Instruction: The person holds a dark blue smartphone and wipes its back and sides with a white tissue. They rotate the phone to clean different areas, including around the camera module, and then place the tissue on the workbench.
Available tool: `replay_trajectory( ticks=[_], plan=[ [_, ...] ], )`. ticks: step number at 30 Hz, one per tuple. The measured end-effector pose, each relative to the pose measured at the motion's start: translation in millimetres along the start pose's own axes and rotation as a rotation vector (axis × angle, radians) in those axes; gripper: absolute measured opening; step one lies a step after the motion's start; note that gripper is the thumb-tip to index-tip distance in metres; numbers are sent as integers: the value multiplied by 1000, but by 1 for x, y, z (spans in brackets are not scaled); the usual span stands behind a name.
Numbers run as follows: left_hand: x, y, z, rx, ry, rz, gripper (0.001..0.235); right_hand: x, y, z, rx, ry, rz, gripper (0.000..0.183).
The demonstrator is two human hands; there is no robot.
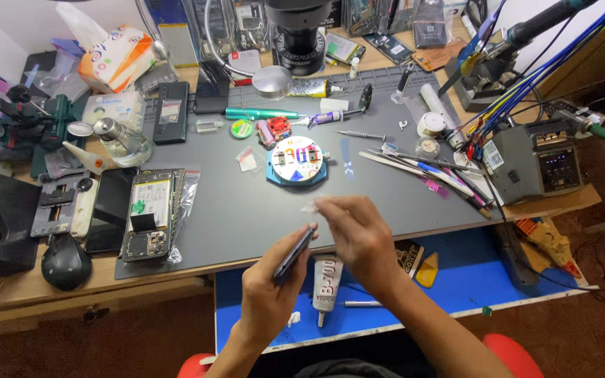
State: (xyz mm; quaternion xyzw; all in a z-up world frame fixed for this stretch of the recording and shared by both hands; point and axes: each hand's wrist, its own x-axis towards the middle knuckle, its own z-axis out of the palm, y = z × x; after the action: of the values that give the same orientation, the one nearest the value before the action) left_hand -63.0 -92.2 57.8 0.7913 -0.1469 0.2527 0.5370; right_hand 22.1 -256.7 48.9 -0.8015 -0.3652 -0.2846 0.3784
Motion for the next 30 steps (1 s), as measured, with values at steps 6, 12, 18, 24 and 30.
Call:
replay_trajectory(
  ticks=[6,12,18,24,30],
  plan=[
    [21,-3,-16,-1020,218,-1097,43,-4,11,-19,137,-44,133,25],
    [9,-46,-12,-1094,323,-1189,36,-5,5,-26,267,-8,247,22],
    [11,-26,-7,-1001,13,-1267,37,-2,3,-25,235,-76,177,27],
    [3,-29,0,-1094,80,-1215,25,9,-5,-32,242,-114,104,28],
    [4,-26,-1,-1088,-4,-1182,47,20,-3,-40,202,-148,21,27]
  ],
)
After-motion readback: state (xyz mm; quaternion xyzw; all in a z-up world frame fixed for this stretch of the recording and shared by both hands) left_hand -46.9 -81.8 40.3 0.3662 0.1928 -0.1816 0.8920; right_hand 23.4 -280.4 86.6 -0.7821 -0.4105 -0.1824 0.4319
